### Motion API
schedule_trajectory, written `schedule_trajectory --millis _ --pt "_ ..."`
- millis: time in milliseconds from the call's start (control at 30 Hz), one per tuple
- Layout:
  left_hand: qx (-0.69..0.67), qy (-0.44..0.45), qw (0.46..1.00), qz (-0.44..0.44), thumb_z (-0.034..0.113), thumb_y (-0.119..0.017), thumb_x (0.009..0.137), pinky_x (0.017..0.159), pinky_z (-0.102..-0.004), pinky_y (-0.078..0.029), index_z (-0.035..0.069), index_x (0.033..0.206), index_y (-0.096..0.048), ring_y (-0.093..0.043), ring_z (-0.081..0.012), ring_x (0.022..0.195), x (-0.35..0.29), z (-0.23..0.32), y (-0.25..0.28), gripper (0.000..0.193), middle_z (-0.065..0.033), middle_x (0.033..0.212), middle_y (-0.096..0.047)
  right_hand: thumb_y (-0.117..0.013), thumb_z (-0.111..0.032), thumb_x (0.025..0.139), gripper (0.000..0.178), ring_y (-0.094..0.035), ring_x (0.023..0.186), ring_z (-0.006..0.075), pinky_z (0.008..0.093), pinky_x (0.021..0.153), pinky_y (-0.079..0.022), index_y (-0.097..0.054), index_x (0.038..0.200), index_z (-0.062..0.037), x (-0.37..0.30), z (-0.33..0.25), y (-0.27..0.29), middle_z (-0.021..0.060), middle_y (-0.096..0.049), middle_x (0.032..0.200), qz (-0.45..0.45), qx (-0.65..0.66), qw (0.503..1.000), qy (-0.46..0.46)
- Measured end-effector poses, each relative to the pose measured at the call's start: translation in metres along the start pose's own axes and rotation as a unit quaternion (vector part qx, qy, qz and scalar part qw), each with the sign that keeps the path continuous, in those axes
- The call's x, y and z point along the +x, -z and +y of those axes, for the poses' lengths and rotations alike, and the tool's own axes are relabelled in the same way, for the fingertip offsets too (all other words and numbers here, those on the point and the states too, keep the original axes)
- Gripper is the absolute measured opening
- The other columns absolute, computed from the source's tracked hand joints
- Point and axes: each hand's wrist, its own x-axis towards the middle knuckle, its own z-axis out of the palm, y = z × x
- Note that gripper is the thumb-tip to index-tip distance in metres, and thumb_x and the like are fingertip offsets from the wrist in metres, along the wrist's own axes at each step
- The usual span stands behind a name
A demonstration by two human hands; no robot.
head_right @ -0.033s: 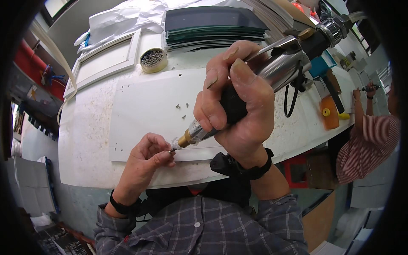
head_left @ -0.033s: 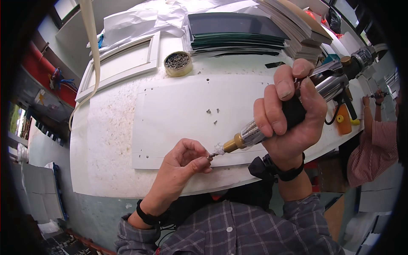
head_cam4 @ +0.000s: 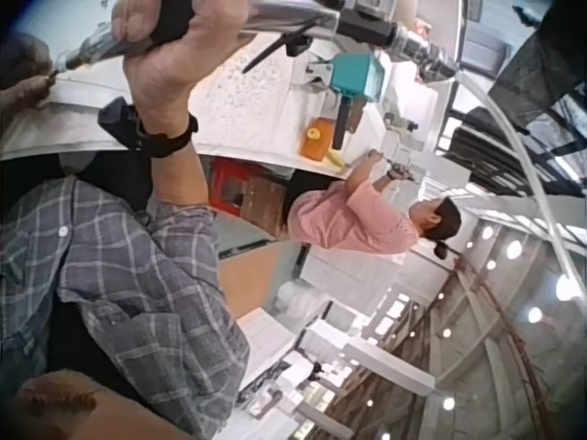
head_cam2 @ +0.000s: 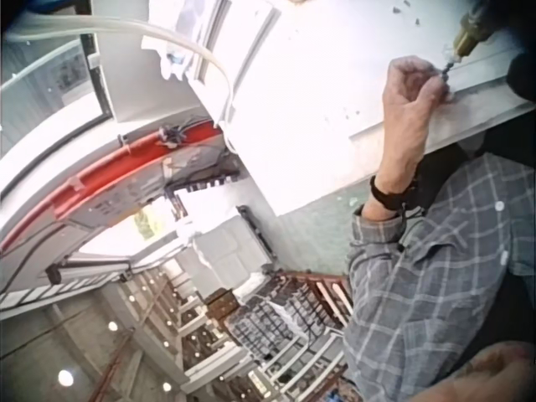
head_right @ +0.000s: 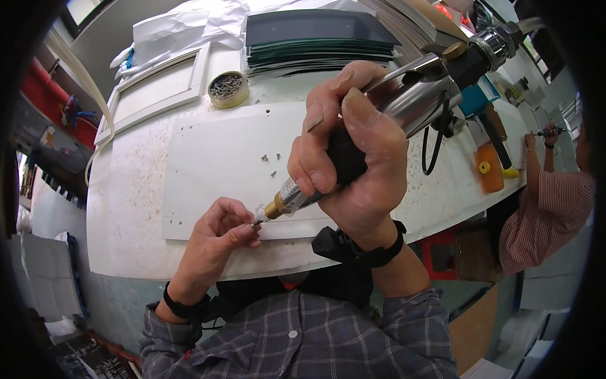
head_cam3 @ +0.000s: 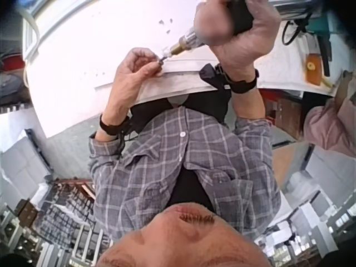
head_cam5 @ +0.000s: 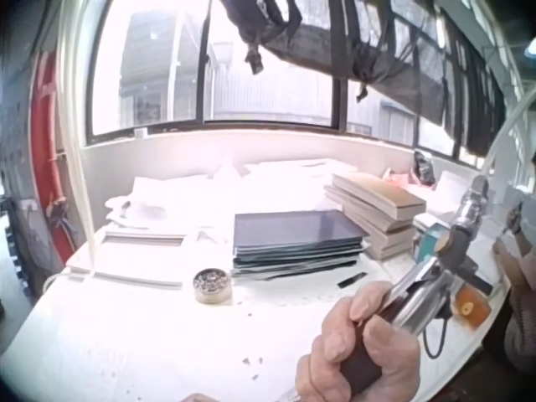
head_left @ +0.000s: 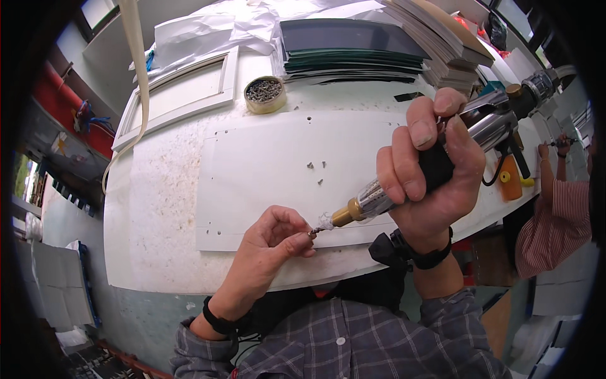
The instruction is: The person assembles a white cabinet door by placing a dark panel into a frame and securing it with screws. They use a pneumatic screwdriver to drive multiple screws into pre-drilled holes along the edges of the door. The person handles the door and screws by hand, working at a cluttered workbench in a workshop.
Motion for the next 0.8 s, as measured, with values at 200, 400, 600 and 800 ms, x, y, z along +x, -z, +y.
schedule_trajectory --millis 200,400,600,800 --pt "-0.019 -0.005 1.000 -0.002 0.008 -0.068 0.102 0.089 -0.0277 -0.059 0.004 0.114 -0.057 -0.067 -0.0124 0.097 0.000 -0.002 -0.001 0.016 -0.0054 0.106 -0.066 -0.042 -0.022 0.110 0.023 -0.045 0.049 0.0108 0.0298 0.044 -0.045 -0.049 0.123 -0.0052 0.000 0.001 -0.001 0.0097 -0.058 0.100 -0.006 -0.002 1.000 -0.009" --pt "0.109 -0.054 0.992 0.021 0.005 -0.066 0.102 0.083 -0.0270 -0.058 0.004 0.114 -0.059 -0.067 -0.0119 0.098 0.000 -0.003 -0.008 0.014 -0.0050 0.103 -0.071 -0.046 -0.022 0.110 0.022 -0.045 0.046 0.0116 0.0307 0.043 -0.046 -0.049 0.122 -0.0054 0.002 0.002 -0.002 0.0108 -0.059 0.098 -0.019 -0.034 0.999 -0.037" --pt "0.388 -0.165 0.905 0.049 -0.003 -0.066 0.096 0.077 -0.0335 -0.055 0.005 0.116 -0.061 -0.069 -0.0221 0.096 0.004 -0.005 -0.014 0.022 -0.0068 0.102 -0.076 -0.061 -0.017 0.101 0.022 -0.047 0.043 0.0113 0.0286 0.040 -0.045 -0.050 0.116 -0.0044 0.007 0.011 -0.027 0.0150 -0.061 0.089 -0.021 -0.217 0.971 -0.097" --pt "0.429 -0.187 0.882 0.049 -0.005 -0.062 0.094 0.078 -0.0385 -0.055 0.006 0.116 -0.061 -0.068 -0.0295 0.098 0.004 -0.005 -0.012 0.024 -0.0084 0.102 -0.074 -0.067 -0.013 0.095 0.025 -0.051 0.046 0.0096 0.0257 0.041 -0.044 -0.051 0.112 -0.0034 0.007 0.021 -0.037 0.0164 -0.064 0.085 -0.007 -0.264 0.955 -0.131"
